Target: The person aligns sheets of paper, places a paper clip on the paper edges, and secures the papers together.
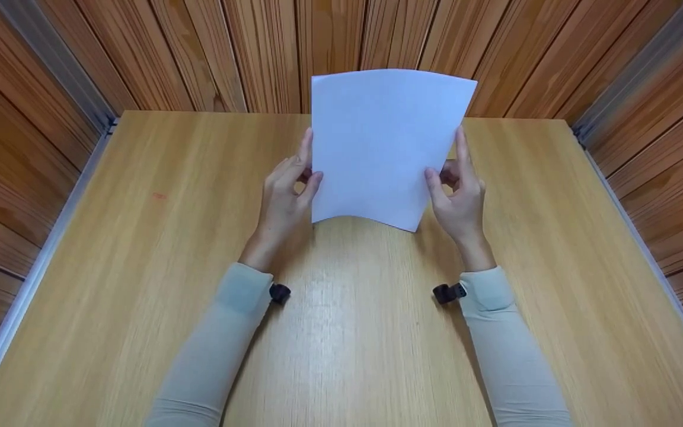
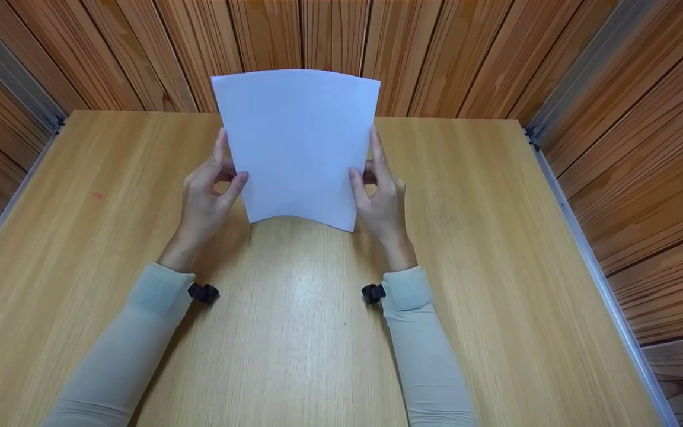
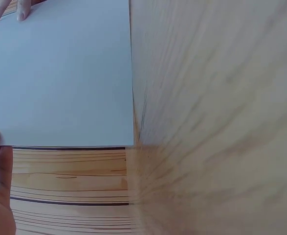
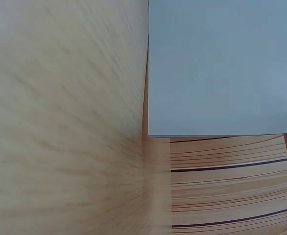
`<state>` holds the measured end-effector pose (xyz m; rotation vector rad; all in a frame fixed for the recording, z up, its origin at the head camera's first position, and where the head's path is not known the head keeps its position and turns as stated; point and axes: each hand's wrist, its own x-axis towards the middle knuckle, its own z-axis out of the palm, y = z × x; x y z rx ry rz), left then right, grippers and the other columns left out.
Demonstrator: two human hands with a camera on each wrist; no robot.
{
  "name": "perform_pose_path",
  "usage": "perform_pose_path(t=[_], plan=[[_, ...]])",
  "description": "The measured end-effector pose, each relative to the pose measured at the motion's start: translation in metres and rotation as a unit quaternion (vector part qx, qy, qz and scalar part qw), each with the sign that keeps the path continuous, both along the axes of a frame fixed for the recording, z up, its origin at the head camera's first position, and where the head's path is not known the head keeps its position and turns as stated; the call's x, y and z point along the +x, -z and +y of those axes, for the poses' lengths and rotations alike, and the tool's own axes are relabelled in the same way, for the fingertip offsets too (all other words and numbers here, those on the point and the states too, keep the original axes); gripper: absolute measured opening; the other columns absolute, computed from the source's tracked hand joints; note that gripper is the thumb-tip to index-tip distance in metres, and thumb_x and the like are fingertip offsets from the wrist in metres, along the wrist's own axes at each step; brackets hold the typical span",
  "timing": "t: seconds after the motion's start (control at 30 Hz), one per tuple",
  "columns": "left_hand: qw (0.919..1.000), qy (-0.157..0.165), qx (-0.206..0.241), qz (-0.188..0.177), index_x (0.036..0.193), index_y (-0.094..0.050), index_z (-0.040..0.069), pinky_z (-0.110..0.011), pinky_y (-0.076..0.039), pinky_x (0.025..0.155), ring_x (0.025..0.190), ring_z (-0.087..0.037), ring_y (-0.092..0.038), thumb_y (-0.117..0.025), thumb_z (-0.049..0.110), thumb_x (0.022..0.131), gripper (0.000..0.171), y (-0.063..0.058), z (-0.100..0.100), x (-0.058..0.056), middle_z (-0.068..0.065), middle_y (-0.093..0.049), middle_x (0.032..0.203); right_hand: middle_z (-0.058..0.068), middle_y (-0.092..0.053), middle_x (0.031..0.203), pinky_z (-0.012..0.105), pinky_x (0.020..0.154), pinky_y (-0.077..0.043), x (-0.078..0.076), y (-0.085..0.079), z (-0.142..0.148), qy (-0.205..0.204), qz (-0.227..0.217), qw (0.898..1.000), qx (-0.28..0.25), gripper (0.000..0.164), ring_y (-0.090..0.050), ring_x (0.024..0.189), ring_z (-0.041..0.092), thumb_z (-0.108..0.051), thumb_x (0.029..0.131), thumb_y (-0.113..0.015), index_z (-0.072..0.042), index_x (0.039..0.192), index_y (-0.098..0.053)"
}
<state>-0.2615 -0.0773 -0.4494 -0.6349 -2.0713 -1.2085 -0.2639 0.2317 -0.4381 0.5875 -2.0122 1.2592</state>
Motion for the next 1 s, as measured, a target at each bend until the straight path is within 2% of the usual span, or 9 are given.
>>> perform_pose_path(t=[0.07,0.17,0.3,0.4,0.63,0.67,0.73,0.87,1.0], plan=[[1.0000,0.000,0.002,-0.008,0.135,-0.067,-0.006,-0.033,-0.060,0.080,0.086,-0.025,-0.068,-0.072,0.005,0.101,0.036,0.0009,-0.0005,0.0001,-0.013,-0.069,0.091,0.016,-0.075,0.088,0.018,0.078,-0.057,-0.0005,0.0000,0.0001,-0.002,-0.001,1.000,0.000,0.074,-0.065,0.077,0.008,0.005,0.099,-0.068,0.007,0.163,-0.030],[0.9999,0.000,0.007,-0.014,0.125,-0.072,-0.007,-0.036,-0.062,0.081,0.086,-0.027,-0.069,-0.074,0.005,0.100,0.028,0.0022,-0.0015,0.0006,-0.015,-0.071,0.093,0.017,-0.075,0.088,0.018,0.076,-0.056,-0.0010,0.0001,0.0002,-0.008,0.000,1.000,0.001,0.074,-0.065,0.077,0.011,0.006,0.099,-0.068,0.007,0.162,-0.030],[0.9998,0.004,0.007,-0.017,0.148,-0.058,-0.005,-0.034,-0.061,0.080,0.086,-0.025,-0.068,-0.072,0.003,0.100,0.050,0.0013,-0.0016,-0.0005,-0.014,-0.070,0.093,0.017,-0.075,0.087,0.017,0.075,-0.055,-0.0017,0.0008,0.0002,-0.009,-0.001,1.000,0.009,0.074,-0.064,0.075,0.013,0.005,0.099,-0.068,0.008,0.162,-0.029],[0.9997,0.008,0.004,-0.022,0.157,-0.048,-0.001,-0.031,-0.060,0.081,0.085,-0.023,-0.068,-0.071,0.001,0.100,0.061,0.0003,-0.0012,-0.0015,-0.014,-0.069,0.092,0.016,-0.074,0.085,0.017,0.075,-0.055,-0.0018,0.0018,-0.0002,-0.009,-0.005,1.000,0.011,0.075,-0.063,0.075,0.013,0.005,0.099,-0.069,0.008,0.162,-0.029],[0.9992,0.008,0.004,-0.039,0.158,-0.047,0.003,-0.030,-0.061,0.083,0.086,-0.022,-0.068,-0.071,0.002,0.101,0.063,-0.0003,-0.0006,-0.0003,-0.012,-0.068,0.093,0.017,-0.077,0.092,0.017,0.077,-0.056,-0.0008,0.0034,0.0005,-0.015,-0.022,0.999,0.018,0.078,-0.068,0.082,0.014,0.003,0.100,-0.069,0.006,0.164,-0.026],[0.9992,0.010,0.003,-0.039,0.162,-0.039,0.004,-0.029,-0.060,0.082,0.085,-0.021,-0.067,-0.071,0.001,0.101,0.069,-0.0001,-0.0005,-0.0004,-0.012,-0.067,0.092,0.016,-0.078,0.093,0.017,0.077,-0.056,-0.0003,0.0034,0.0006,-0.015,-0.028,0.999,0.019,0.078,-0.069,0.082,0.015,0.002,0.100,-0.069,0.006,0.164,-0.025],[0.9991,0.008,0.003,-0.043,0.162,-0.040,0.005,-0.029,-0.060,0.082,0.085,-0.020,-0.068,-0.072,0.002,0.101,0.070,0.0002,-0.0006,-0.0002,-0.012,-0.067,0.092,0.016,-0.078,0.096,0.017,0.079,-0.057,0.0007,0.0031,0.0008,-0.018,-0.039,0.999,0.022,0.079,-0.071,0.085,0.018,0.002,0.100,-0.069,0.004,0.165,-0.024],[0.9983,0.007,0.007,-0.058,0.156,-0.051,0.003,-0.032,-0.062,0.084,0.088,-0.021,-0.069,-0.074,0.002,0.099,0.061,0.0010,-0.0009,0.0009,-0.013,-0.070,0.096,0.018,-0.079,0.098,0.016,0.079,-0.056,0.0010,0.0025,0.0011,-0.021,-0.053,0.998,0.032,0.083,-0.072,0.086,0.021,0.002,0.099,-0.070,0.004,0.166,-0.022],[0.9970,0.013,0.004,-0.076,0.159,-0.048,0.004,-0.033,-0.062,0.086,0.090,-0.023,-0.070,-0.074,0.004,0.099,0.065,0.0004,-0.0013,0.0017,-0.014,-0.070,0.100,0.017,-0.079,0.102,0.017,0.079,-0.056,0.0012,0.0022,0.0030,-0.027,-0.069,0.997,0.037,0.085,-0.072,0.088,0.019,0.002,0.099,-0.070,0.001,0.168,-0.019]])
